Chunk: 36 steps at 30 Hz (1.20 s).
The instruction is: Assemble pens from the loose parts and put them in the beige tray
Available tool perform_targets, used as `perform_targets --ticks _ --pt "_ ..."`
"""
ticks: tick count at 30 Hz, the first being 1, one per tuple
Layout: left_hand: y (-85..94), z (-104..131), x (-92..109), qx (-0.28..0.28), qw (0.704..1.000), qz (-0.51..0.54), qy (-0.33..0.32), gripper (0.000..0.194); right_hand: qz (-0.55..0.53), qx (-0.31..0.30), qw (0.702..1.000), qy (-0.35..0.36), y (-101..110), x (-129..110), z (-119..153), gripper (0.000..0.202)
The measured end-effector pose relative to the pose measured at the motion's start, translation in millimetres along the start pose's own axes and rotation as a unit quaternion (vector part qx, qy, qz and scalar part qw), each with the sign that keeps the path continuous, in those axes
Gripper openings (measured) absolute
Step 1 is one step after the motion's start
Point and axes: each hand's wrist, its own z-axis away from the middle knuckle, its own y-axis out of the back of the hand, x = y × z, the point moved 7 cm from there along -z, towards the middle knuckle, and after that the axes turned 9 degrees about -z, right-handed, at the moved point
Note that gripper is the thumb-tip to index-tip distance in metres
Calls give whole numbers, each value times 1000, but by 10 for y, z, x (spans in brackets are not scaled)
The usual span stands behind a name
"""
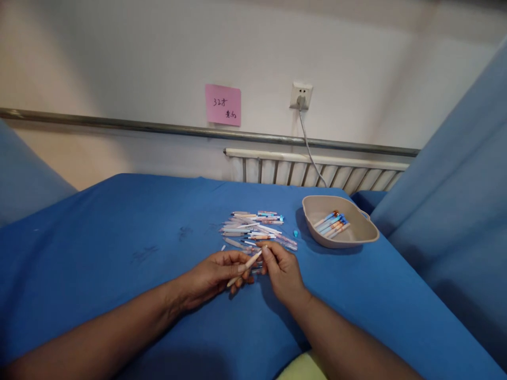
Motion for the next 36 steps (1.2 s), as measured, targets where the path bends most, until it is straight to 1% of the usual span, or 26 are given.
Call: perform_targets --ticks 2,4,7,11,15,18,21,27,32,34,36 --pt "39 -14 14 -5 1000 -24 -2 33 -43 27 999 -6 45 9 -8 25" --pt "119 -25 32 -10 998 -60 -4 31 -87 46 995 -9 92 15 -17 26" --pt "327 -31 92 22 994 -103 -21 28 -130 74 989 -5 180 16 -33 27" --pt "564 -21 190 56 993 -97 -40 26 -151 124 981 -2 306 33 -51 27" --pt "723 -5 269 73 992 -92 -49 25 -167 151 974 1 368 47 -66 26" --pt "815 5 280 93 992 -66 -49 26 -179 160 971 4 389 53 -74 26" --pt "812 -6 238 85 994 -61 -43 25 -177 160 971 6 390 55 -82 25" --pt "618 -38 122 37 995 -90 -29 27 -147 130 981 5 320 31 -73 26" --pt "479 -26 99 14 994 -105 -14 30 -118 98 988 6 244 2 -57 26" --pt "459 -24 90 8 994 -107 -9 31 -118 98 988 5 244 3 -58 27" --pt "461 -29 76 5 994 -105 -7 31 -130 113 985 8 274 11 -61 27"
